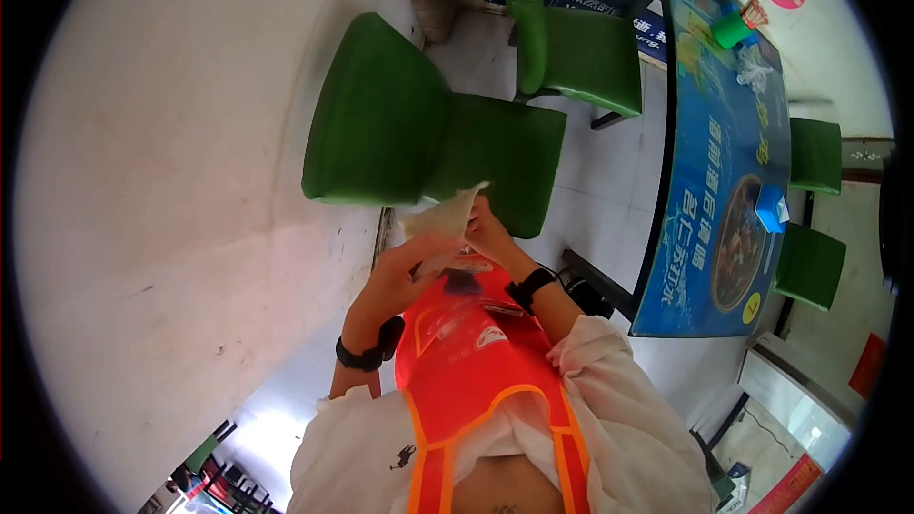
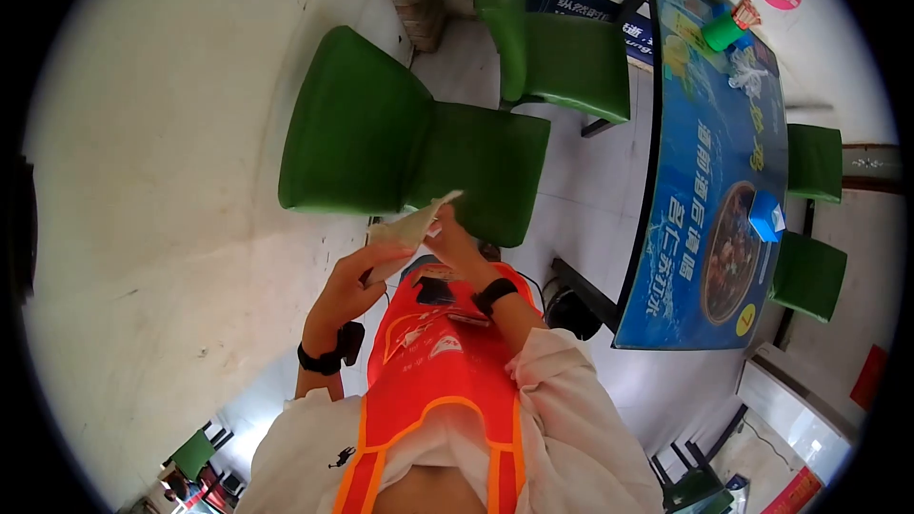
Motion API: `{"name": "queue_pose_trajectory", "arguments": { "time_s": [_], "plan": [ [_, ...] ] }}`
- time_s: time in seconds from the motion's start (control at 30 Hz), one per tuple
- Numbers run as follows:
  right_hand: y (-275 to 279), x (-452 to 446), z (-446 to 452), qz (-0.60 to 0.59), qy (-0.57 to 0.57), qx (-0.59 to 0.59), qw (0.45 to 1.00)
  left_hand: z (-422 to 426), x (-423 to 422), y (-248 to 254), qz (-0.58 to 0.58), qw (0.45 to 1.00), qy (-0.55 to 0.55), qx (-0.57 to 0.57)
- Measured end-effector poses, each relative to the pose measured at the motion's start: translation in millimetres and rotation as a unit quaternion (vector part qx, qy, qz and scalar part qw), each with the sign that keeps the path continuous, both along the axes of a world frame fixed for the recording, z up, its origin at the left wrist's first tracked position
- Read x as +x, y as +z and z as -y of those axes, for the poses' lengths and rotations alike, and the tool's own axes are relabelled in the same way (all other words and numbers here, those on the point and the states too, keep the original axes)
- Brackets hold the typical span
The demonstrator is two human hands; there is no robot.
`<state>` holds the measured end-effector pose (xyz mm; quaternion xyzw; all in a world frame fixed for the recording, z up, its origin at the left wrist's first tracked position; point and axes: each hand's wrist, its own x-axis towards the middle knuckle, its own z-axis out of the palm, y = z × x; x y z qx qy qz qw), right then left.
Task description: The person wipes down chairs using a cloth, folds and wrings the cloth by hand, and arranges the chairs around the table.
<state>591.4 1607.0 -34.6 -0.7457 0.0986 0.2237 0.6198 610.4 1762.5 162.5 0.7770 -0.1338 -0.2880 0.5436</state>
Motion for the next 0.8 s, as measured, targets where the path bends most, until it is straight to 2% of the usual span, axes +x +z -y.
{"name": "queue_pose_trajectory", "arguments": {
  "time_s": [0.03,0.07,0.2,0.23,0.27,0.4,0.47,0.5,0.57,0.73,0.8],
  "plan": [
    [-16.7,-3.0,-8.2,0.085,-0.133,0.114,0.981,0.8,-2.8,1.4,0.012,1.000,-0.023,-0.005],
    [-19.4,-6.6,-15.1,0.165,-0.261,0.223,0.925,1.4,-6.0,4.0,0.011,1.000,-0.026,-0.002],
    [-13.9,-12.7,-8.0,0.118,-0.275,0.291,0.909,-6.7,-13.2,13.1,-0.010,1.000,-0.016,-0.023],
    [-18.7,-14.8,-6.1,0.133,-0.201,0.166,0.956,-8.1,-12.4,14.4,-0.015,0.999,-0.013,-0.032],
    [-23.6,-16.4,-4.0,0.145,-0.121,0.034,0.981,-11.1,-10.8,12.0,-0.014,0.999,-0.015,-0.035],
    [-41.7,-13.9,-12.2,0.119,-0.128,-0.007,0.984,-28.6,8.1,-13.5,-0.044,0.998,-0.009,-0.047],
    [-43.0,-1.9,-19.6,0.072,-0.202,0.055,0.975,-39.2,25.0,-16.0,-0.055,0.997,-0.001,-0.049],
    [-43.5,2.9,-23.4,0.081,-0.208,0.009,0.975,-46.3,36.1,-14.6,-0.031,0.999,-0.005,-0.018],
    [-39.2,28.0,-41.7,0.090,-0.242,0.009,0.966,-66.7,58.4,-22.7,0.060,0.998,-0.013,0.007],
    [4.5,100.5,-92.5,0.137,-0.298,-0.003,0.945,-124.7,112.5,-2.8,0.017,0.998,0.059,0.034],
    [10.9,125.3,-109.6,0.172,-0.311,-0.034,0.934,-139.5,137.7,3.3,0.156,0.980,0.113,0.053]
  ]
}}
